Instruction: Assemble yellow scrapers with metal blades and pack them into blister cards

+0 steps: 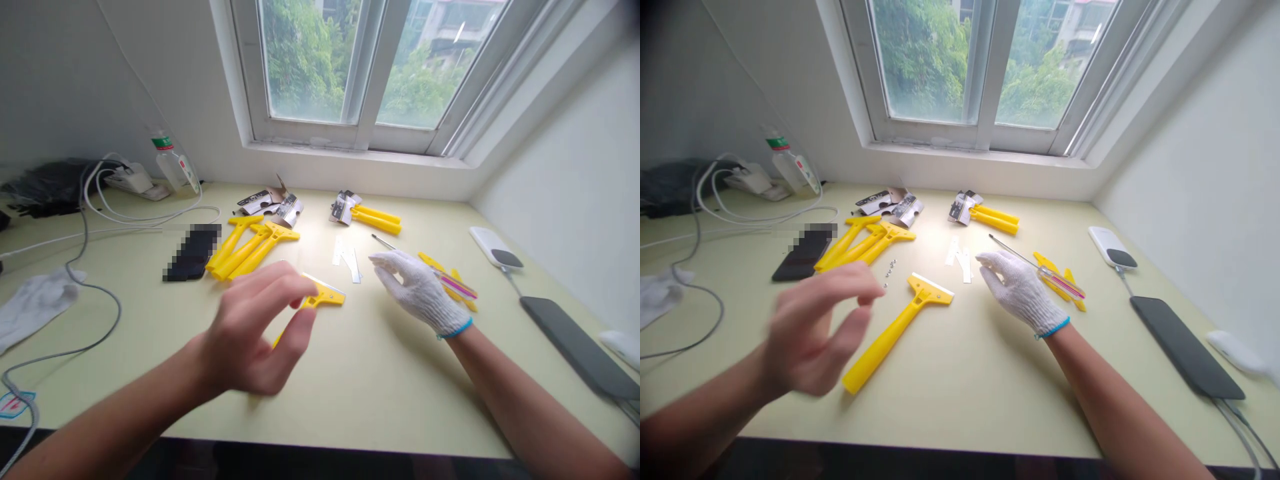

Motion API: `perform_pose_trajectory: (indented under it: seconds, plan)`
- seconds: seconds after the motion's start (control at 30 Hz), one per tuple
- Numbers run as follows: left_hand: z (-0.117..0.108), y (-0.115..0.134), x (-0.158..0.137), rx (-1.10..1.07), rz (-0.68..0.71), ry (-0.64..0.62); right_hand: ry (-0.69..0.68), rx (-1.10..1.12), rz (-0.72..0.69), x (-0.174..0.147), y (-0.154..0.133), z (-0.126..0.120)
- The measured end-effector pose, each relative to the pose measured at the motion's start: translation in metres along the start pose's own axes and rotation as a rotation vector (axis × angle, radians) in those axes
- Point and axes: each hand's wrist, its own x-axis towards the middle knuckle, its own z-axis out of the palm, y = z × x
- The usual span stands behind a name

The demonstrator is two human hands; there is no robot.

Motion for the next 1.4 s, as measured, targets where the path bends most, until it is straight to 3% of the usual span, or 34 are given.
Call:
perform_pose_trajectory:
  seconds: [0.1, 0.17, 0.23, 0.37, 0.47, 0.57, 0.7, 0.8, 0.87, 0.93, 1.0, 1.1, 1.17, 1.23, 1.4]
  plan:
    - [0.028, -0.025, 0.023, 0.257, -0.304, -0.449, -0.093, -0.079, 0.01, -0.002, 0.004, 0.004]
    - [0.043, -0.038, 0.022, 0.326, -0.381, -0.604, -0.154, -0.143, 0.015, -0.001, 0.004, 0.006]
    - [0.052, -0.047, 0.015, 0.315, -0.367, -0.663, -0.192, -0.185, 0.016, 0.0, 0.003, 0.007]
    - [0.061, -0.053, 0.01, 0.168, -0.416, -0.623, -0.166, -0.161, 0.016, 0.002, -0.003, 0.009]
    - [0.064, -0.056, 0.012, 0.027, -0.501, -0.537, -0.148, -0.01, 0.059, 0.0, -0.011, 0.008]
    - [0.066, -0.056, 0.01, -0.012, -0.523, -0.494, -0.192, 0.31, 0.187, -0.005, -0.019, 0.007]
    - [0.065, -0.052, 0.013, 0.029, -0.48, -0.461, -0.341, 0.934, 0.305, -0.006, -0.031, 0.009]
    - [0.063, -0.051, 0.023, 0.011, -0.423, -0.358, -0.417, 1.102, 0.278, -0.004, -0.04, 0.012]
    - [0.062, -0.051, 0.03, -0.005, -0.417, -0.331, -0.368, 0.939, 0.22, -0.003, -0.043, 0.014]
    - [0.06, -0.051, 0.033, 0.068, -0.452, -0.374, -0.24, 0.599, 0.14, 0.0, -0.038, 0.014]
    - [0.057, -0.05, 0.03, 0.198, -0.497, -0.492, -0.143, 0.269, 0.104, 0.004, -0.026, 0.013]
    - [0.055, -0.047, 0.021, 0.3, -0.505, -0.669, -0.162, -0.033, 0.129, 0.011, -0.002, 0.007]
    - [0.055, -0.047, 0.016, 0.279, -0.495, -0.692, -0.197, -0.155, 0.158, 0.013, 0.014, 0.0]
    - [0.055, -0.052, 0.015, 0.201, -0.518, -0.638, -0.209, -0.196, 0.189, 0.013, 0.025, -0.01]
    - [0.057, -0.069, 0.017, -0.189, -0.679, -0.47, -0.308, -0.153, 0.295, 0.001, 0.041, -0.033]
